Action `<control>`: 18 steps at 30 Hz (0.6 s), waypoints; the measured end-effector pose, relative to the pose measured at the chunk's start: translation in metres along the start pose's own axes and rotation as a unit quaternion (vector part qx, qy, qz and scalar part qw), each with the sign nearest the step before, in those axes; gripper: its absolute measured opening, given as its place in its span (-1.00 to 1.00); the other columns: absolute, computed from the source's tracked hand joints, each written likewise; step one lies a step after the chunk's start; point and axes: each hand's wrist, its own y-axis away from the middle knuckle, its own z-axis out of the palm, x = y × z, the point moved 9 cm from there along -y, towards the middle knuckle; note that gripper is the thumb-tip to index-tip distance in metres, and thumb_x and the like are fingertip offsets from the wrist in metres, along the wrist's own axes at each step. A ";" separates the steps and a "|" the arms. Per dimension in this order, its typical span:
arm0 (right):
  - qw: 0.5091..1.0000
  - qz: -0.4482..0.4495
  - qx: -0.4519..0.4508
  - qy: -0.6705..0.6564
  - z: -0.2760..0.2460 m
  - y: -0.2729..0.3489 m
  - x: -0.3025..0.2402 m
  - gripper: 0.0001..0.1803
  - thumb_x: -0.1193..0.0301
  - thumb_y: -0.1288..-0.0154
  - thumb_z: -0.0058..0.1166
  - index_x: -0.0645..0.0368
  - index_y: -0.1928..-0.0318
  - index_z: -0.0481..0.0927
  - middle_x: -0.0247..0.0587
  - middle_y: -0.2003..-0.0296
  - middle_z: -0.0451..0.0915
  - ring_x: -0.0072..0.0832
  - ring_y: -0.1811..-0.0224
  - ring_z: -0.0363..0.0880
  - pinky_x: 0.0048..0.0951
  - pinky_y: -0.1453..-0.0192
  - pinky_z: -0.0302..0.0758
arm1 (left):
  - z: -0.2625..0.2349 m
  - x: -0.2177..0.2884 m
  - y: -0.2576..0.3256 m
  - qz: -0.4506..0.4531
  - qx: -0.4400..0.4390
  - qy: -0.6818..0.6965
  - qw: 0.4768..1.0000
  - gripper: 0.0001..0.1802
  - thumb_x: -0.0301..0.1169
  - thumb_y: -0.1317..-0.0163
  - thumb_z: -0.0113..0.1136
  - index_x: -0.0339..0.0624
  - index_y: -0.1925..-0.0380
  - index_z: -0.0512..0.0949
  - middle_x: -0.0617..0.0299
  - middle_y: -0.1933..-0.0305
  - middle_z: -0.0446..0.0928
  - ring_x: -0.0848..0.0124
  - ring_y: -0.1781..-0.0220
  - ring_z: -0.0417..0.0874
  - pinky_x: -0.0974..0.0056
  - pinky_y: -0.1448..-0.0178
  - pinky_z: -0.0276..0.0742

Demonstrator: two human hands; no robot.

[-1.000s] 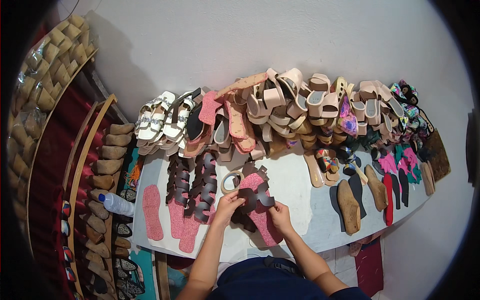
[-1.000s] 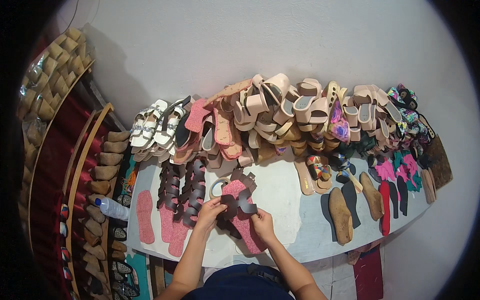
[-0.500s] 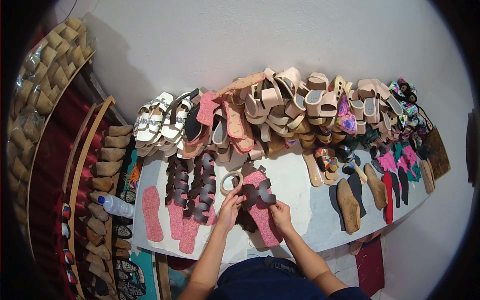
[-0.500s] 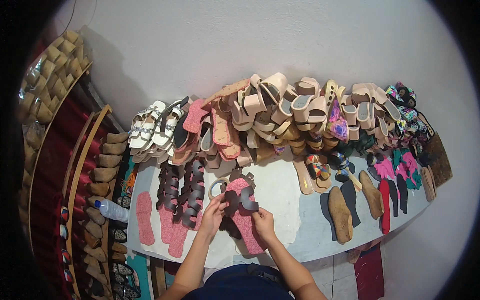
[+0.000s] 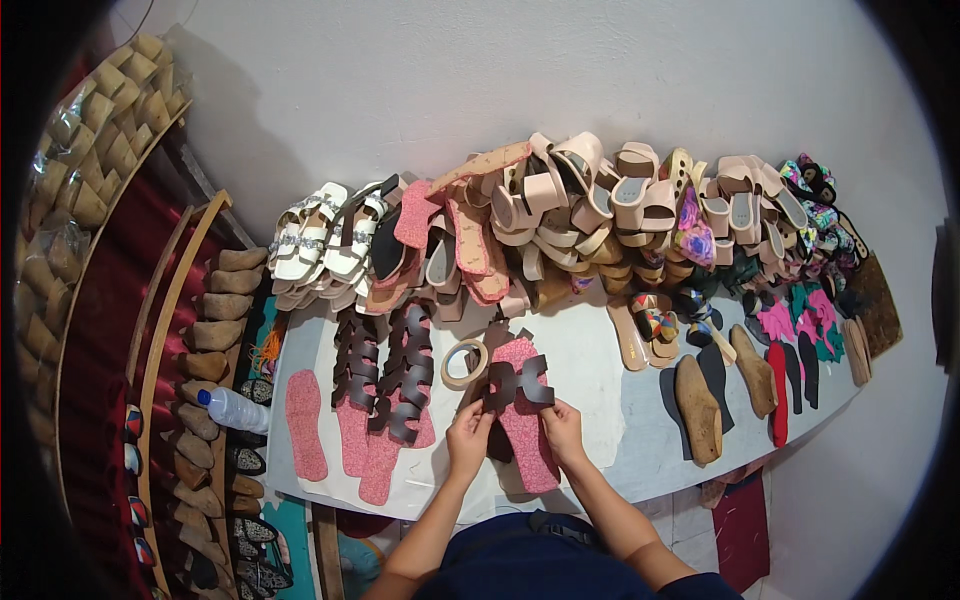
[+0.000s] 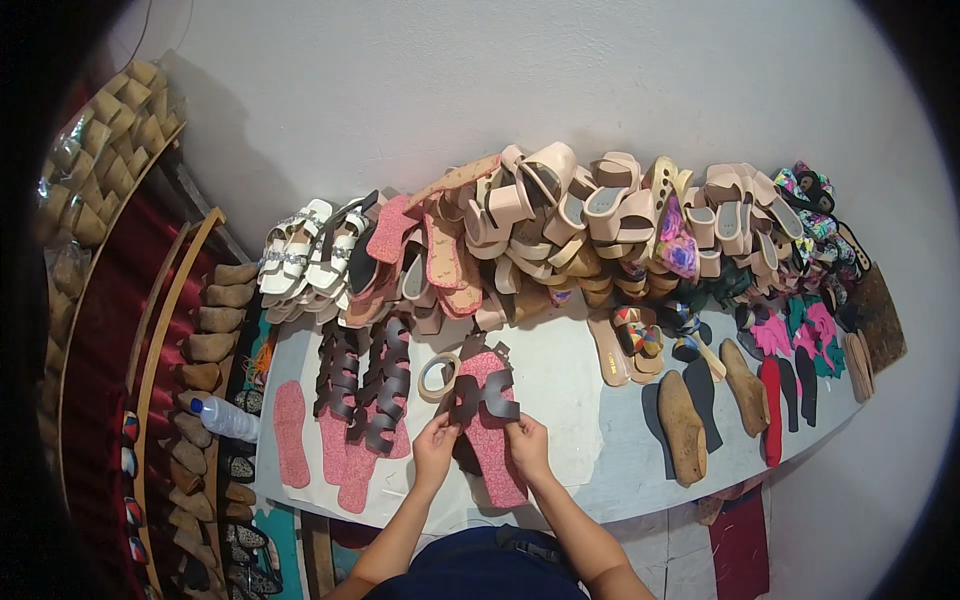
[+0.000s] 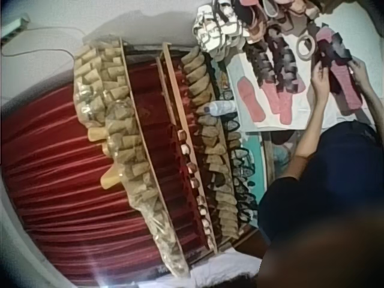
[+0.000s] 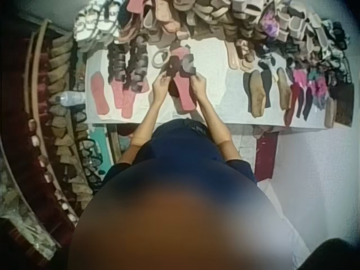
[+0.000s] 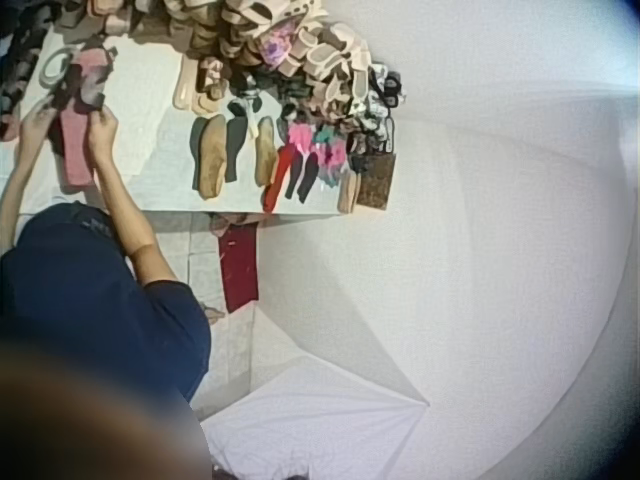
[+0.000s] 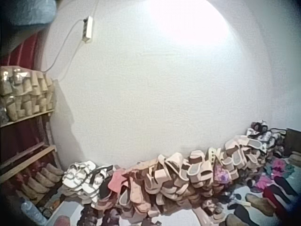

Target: Assembling shoe uppers onto pink insoles at a workbench in a shoe manufacturing facility.

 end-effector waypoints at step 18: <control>1.000 -0.021 -0.002 0.006 0.000 0.005 0.001 -0.84 0.47 -0.19 -0.07 0.33 0.32 0.51 -0.41 0.46 0.50 -0.74 0.46 0.36 -0.71 0.39 0.29 | 0.000 0.003 0.015 0.021 0.039 -0.050 0.998 -0.74 -0.59 -0.05 0.05 -0.40 0.20 0.42 0.15 0.30 0.51 0.50 0.28 0.52 0.41 0.24 0.43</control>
